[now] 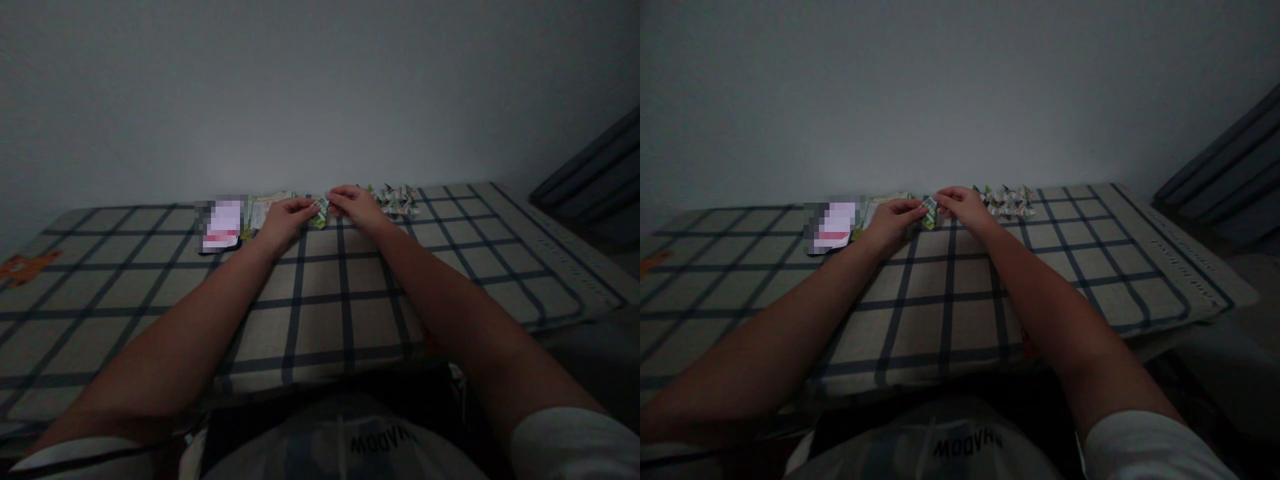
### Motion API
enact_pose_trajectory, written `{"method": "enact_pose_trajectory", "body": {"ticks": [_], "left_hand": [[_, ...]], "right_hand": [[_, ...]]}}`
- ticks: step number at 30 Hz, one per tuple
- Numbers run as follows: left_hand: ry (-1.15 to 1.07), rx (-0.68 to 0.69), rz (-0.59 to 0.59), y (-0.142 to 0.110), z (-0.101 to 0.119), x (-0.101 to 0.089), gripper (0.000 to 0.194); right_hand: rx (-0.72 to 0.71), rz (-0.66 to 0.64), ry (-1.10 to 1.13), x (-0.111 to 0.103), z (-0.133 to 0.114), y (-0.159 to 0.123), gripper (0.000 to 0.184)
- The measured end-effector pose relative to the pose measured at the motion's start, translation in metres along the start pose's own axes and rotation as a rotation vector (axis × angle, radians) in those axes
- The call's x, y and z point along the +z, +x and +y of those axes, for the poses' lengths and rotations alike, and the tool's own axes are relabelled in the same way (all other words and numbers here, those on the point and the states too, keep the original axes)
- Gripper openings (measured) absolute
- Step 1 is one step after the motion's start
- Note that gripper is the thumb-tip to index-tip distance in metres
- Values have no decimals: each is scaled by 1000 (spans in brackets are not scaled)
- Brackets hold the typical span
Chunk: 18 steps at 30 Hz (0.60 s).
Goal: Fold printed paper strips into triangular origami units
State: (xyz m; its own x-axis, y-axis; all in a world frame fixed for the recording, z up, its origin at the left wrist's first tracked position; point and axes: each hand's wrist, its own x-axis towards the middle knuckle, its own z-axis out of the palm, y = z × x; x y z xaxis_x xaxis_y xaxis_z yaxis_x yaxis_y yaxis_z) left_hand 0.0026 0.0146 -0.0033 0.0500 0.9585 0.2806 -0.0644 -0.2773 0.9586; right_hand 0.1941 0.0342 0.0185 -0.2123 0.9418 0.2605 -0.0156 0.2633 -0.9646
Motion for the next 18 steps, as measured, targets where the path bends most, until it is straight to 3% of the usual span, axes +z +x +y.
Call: {"method": "enact_pose_trajectory", "body": {"ticks": [9,18], "left_hand": [[61,11,67,-1,1,1,30],[37,-13,95,-2,2,1,34]], "right_hand": [[-25,17,-16,-1,4,1,21],[-29,0,-38,-2,4,1,35]]}}
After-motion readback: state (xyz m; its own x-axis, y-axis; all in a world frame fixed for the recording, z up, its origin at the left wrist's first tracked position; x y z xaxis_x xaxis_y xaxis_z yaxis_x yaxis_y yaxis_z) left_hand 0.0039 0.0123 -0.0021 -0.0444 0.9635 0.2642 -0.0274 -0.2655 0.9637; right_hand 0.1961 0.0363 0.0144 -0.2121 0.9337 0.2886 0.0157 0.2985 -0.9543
